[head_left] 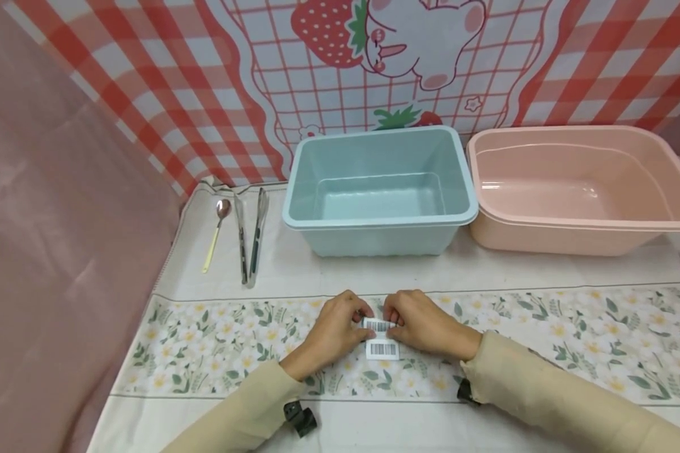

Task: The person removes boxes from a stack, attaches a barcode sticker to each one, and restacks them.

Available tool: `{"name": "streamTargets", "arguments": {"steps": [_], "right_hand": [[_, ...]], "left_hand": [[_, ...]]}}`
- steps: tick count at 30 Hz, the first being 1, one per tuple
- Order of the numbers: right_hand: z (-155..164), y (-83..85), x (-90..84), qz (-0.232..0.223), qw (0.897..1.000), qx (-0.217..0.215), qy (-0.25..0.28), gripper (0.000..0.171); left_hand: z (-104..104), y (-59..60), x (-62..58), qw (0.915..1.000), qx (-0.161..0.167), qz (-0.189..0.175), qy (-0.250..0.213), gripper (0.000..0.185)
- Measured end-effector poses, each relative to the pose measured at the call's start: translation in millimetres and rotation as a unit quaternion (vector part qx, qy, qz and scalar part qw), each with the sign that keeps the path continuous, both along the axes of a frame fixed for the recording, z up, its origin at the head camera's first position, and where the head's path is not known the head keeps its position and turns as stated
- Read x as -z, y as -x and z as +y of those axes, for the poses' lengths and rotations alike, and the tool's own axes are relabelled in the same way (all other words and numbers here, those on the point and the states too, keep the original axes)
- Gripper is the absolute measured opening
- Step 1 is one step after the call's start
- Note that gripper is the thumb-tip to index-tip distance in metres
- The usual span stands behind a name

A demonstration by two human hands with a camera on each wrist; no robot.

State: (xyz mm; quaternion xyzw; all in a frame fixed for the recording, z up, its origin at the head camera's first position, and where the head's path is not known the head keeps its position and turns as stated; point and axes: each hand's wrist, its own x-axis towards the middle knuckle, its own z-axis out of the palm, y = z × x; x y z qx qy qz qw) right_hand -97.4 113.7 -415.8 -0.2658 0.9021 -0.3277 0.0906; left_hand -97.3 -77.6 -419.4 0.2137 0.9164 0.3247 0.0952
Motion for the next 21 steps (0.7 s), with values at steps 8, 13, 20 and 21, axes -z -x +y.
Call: {"name": "streamTargets", "arguments": {"steps": [8, 13, 20, 21], "right_hand": [[-1, 3.0, -0.1, -0.049, 0.998, 0.026, 0.039, 0.014], [1, 4.3, -0.9, -0.059, 0.996, 0.044, 0.058, 0.011], [9, 3.0, -14.0, -0.099, 0.981, 0.098, 0.138, 0.005], [11, 2.4, -16.7, -0.108, 0.976, 0.105, 0.154, 0.005]], "left_hand": [[0, 3.3, 2.3, 0.9998, 0.003, -0.006, -0.016, 0.019], [-2, 5.8, 2.1, 0.9983, 0.004, -0.027, -0.052, 0.02], [-7, 8.7, -2.2, 0.9705, -0.02, -0.13, -0.202, 0.029], [-7, 8.2, -3.7, 0.9638, -0.025, -0.146, -0.222, 0.027]]}}
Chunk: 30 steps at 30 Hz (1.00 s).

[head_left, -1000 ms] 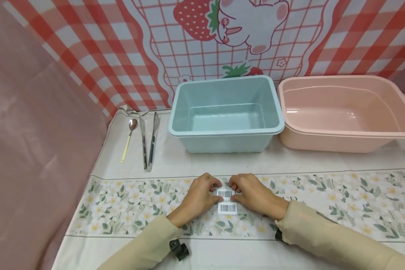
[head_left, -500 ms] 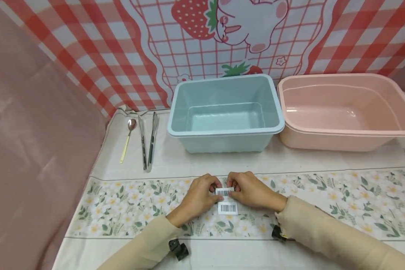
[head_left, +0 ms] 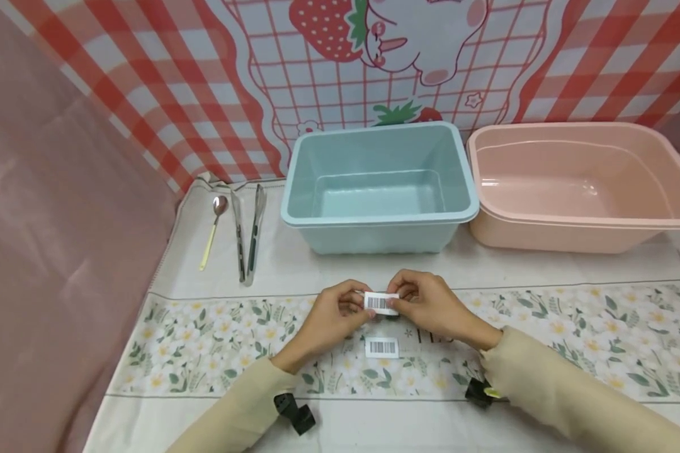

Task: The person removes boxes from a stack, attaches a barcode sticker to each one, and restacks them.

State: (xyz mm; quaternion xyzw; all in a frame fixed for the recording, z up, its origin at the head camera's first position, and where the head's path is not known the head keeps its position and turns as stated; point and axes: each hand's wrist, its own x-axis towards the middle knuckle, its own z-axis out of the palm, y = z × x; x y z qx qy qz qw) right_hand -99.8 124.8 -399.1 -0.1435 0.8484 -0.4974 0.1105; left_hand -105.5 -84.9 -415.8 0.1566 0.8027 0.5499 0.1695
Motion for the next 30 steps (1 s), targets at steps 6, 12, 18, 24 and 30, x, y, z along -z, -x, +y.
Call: {"name": "streamTargets", "arguments": {"steps": [6, 12, 18, 24, 30], "right_hand": [[13, -7.6, -15.7, -0.049, 0.996, 0.029, 0.064, 0.009], [20, -14.5, -20.9, -0.05, 0.996, 0.029, 0.068, 0.011], [18, -21.7, -19.5, 0.189, 0.981, 0.051, -0.011, 0.017], [6, -32.3, -21.5, 0.39, 0.919, 0.052, -0.021, 0.02], [1, -37.7, -24.2, 0.372, 0.926, 0.059, -0.014, 0.017]], "left_hand": [[3, -7.6, -10.1, 0.9969, -0.009, -0.031, -0.072, 0.01], [7, -15.4, -17.7, 0.9931, 0.01, -0.021, -0.115, 0.01], [13, -20.3, -20.3, 0.9928, -0.03, -0.004, -0.116, 0.012], [21, -22.8, -23.2, 0.9905, -0.046, 0.007, -0.13, 0.015], [25, -27.0, -28.1, 0.9904, -0.027, 0.018, -0.134, 0.017]]}}
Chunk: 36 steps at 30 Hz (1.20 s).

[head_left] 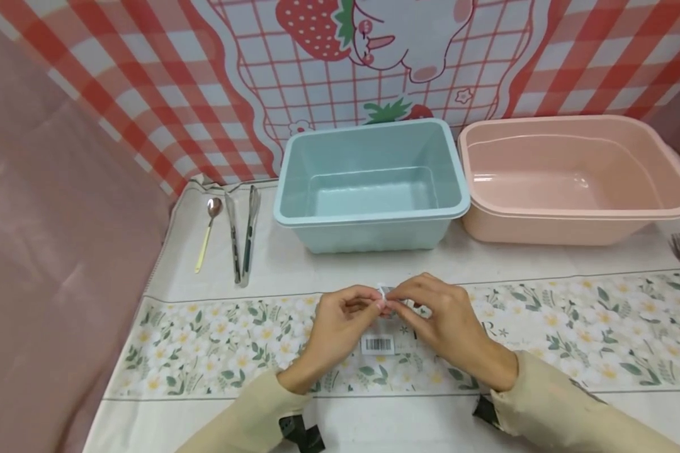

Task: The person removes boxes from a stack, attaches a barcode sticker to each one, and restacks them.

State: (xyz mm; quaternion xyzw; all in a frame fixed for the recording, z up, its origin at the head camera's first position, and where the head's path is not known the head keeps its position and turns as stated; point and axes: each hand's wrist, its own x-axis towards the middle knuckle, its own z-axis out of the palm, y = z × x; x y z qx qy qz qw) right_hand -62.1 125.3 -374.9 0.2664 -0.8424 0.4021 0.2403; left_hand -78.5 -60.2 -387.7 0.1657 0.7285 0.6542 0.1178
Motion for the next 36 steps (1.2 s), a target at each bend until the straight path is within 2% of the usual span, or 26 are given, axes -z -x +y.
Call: {"name": "streamTargets", "arguments": {"steps": [4, 11, 17, 22, 27, 36], "right_hand": [[1, -1.9, -1.9, -0.014, 1.0, 0.001, 0.013, 0.019], [3, -4.6, -3.3, -0.029, 0.999, -0.006, 0.037, 0.022], [2, -6.1, -2.6, -0.035, 0.998, -0.009, 0.046, 0.022], [1, -6.0, -2.6, -0.027, 0.998, -0.018, 0.055, 0.023], [1, -6.7, -1.9, -0.027, 0.998, -0.022, 0.058, 0.024], [0, -9.4, 1.9, -0.056, 0.997, -0.017, 0.058, 0.017]], "left_hand": [[0, -0.1, -1.7, 0.9999, 0.011, 0.002, -0.006, 0.016], [-1, 2.6, -2.5, 0.9991, 0.029, 0.03, -0.005, 0.015], [-1, 0.9, -3.3, 0.9992, 0.031, 0.026, -0.007, 0.015], [0, -2.1, -4.8, 0.9994, 0.021, 0.011, -0.023, 0.014], [1, -4.2, -4.6, 0.9993, 0.012, 0.011, -0.035, 0.013], [4, -8.1, -5.0, 0.9995, -0.014, 0.013, -0.024, 0.008]]}}
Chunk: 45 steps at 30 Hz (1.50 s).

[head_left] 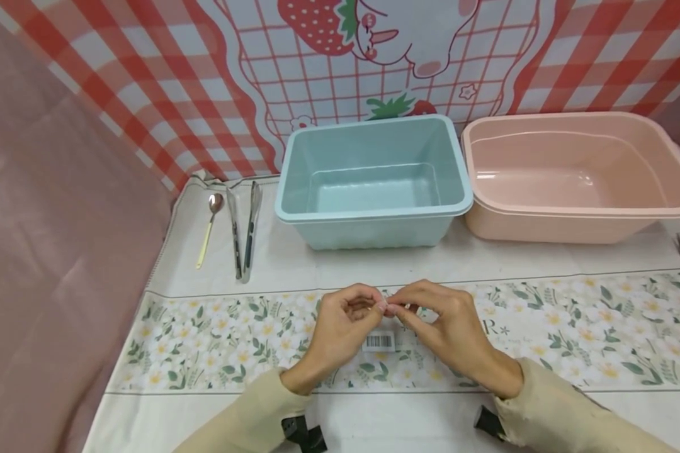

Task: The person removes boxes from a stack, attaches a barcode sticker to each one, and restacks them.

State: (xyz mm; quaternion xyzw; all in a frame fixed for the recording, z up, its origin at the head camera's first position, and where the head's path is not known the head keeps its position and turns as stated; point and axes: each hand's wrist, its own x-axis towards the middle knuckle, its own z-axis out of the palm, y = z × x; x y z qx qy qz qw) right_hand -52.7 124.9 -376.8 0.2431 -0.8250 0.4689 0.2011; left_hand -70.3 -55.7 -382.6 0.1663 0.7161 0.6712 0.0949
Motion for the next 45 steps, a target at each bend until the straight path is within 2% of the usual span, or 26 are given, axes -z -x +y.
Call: {"name": "streamTargets", "arguments": {"steps": [6, 13, 19, 27, 37, 45], "right_hand": [[-4, -0.7, 1.7, 0.004, 1.0, 0.013, 0.018, 0.017], [-6, -2.4, 1.8, -0.067, 0.994, 0.018, 0.079, 0.016], [-5, -2.2, 5.0, -0.099, 0.992, 0.036, 0.07, 0.017], [0, 2.1, 9.1, -0.048, 0.996, 0.065, 0.033, 0.012], [11, 8.9, 8.9, -0.047, 0.993, 0.099, 0.036, 0.01], [21, 11.6, 8.2, -0.015, 0.991, 0.132, 0.036, 0.005]], "left_hand": [[5, -2.0, 1.9, 0.9998, -0.017, 0.013, -0.005, 0.008], [9, -4.0, 2.7, 0.9981, -0.027, 0.054, 0.01, 0.011], [10, -1.9, 4.7, 0.9983, -0.025, 0.05, 0.016, 0.011], [6, 1.6, 7.6, 0.999, -0.003, 0.041, 0.016, 0.01], [0, 3.7, 13.0, 0.9989, 0.003, 0.003, 0.047, 0.009], [-12, 8.4, 23.0, 0.9984, 0.009, -0.027, 0.048, 0.009]]}}
